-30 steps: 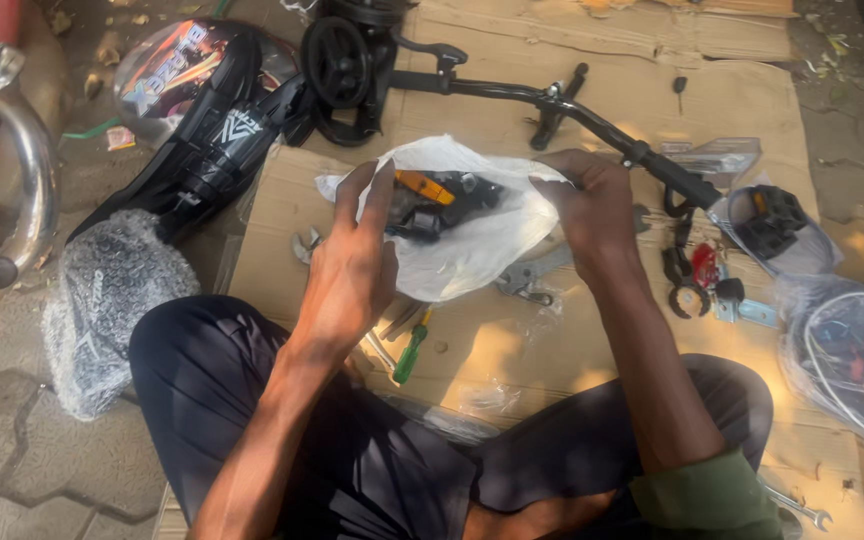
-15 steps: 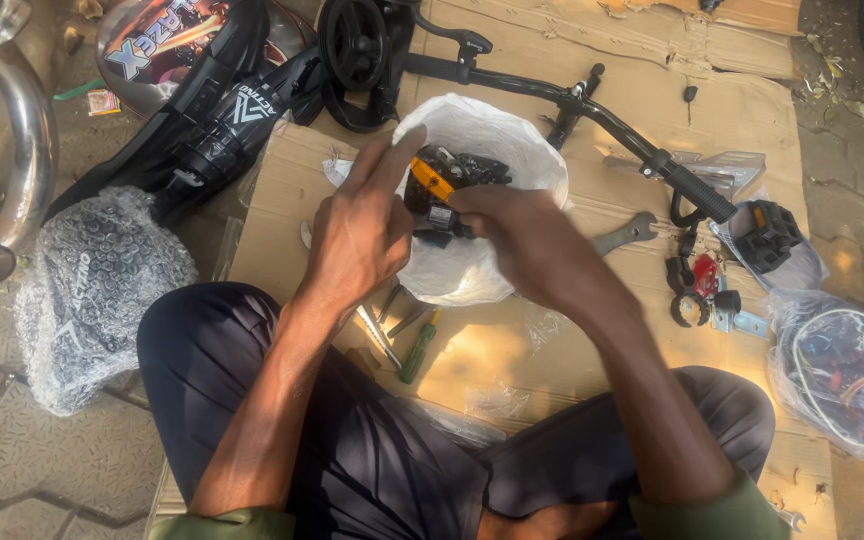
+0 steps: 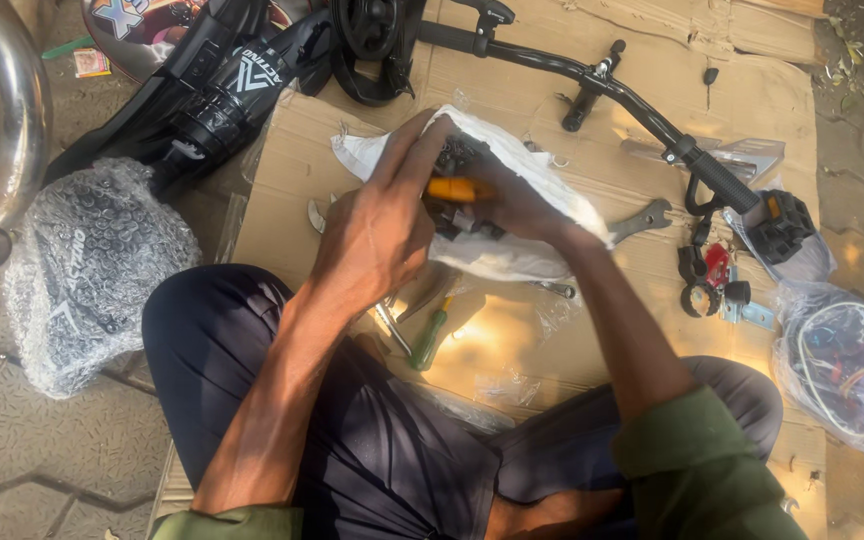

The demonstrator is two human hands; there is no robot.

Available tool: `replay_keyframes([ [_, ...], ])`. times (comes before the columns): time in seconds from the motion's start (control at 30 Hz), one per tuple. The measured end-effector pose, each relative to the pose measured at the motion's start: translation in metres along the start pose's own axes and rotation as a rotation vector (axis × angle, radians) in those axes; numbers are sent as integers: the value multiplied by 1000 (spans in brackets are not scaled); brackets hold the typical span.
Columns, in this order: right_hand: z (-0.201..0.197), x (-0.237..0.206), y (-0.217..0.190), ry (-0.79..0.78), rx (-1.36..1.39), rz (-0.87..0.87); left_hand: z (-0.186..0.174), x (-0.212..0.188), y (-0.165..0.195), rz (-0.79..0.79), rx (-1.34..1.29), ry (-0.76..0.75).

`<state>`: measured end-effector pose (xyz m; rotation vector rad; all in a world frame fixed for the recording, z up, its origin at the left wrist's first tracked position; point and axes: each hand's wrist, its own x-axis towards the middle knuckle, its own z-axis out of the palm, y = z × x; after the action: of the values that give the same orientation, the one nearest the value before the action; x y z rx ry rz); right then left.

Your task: The person sits on the ground and assembles a bicycle handlebar, attaching the stem and brake lever assembly to the bar and tightening bolts with wrenches. They unwrap plastic packaging from parts, fit a grip onto the bar end, and use a hex key on the stem clamp bolts.

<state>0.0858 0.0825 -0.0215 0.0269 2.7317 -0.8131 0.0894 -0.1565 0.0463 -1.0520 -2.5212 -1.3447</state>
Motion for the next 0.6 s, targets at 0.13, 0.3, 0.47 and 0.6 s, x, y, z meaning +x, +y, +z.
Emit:
replay_keyframes([
  [0.13, -35, -39, -3, -322, -130, -165, 0, 3, 4, 22, 26, -31],
  [0.3, -45, -43, -5, -425, -188, 223, 1, 2, 4, 5, 4, -52],
  [0.47, -8, 9, -8, 70, 45, -127, 5, 1, -1, 0, -32, 9],
  [0.6, 24, 37, -7, 251, 109, -491, 4, 0, -4, -26, -27, 107],
])
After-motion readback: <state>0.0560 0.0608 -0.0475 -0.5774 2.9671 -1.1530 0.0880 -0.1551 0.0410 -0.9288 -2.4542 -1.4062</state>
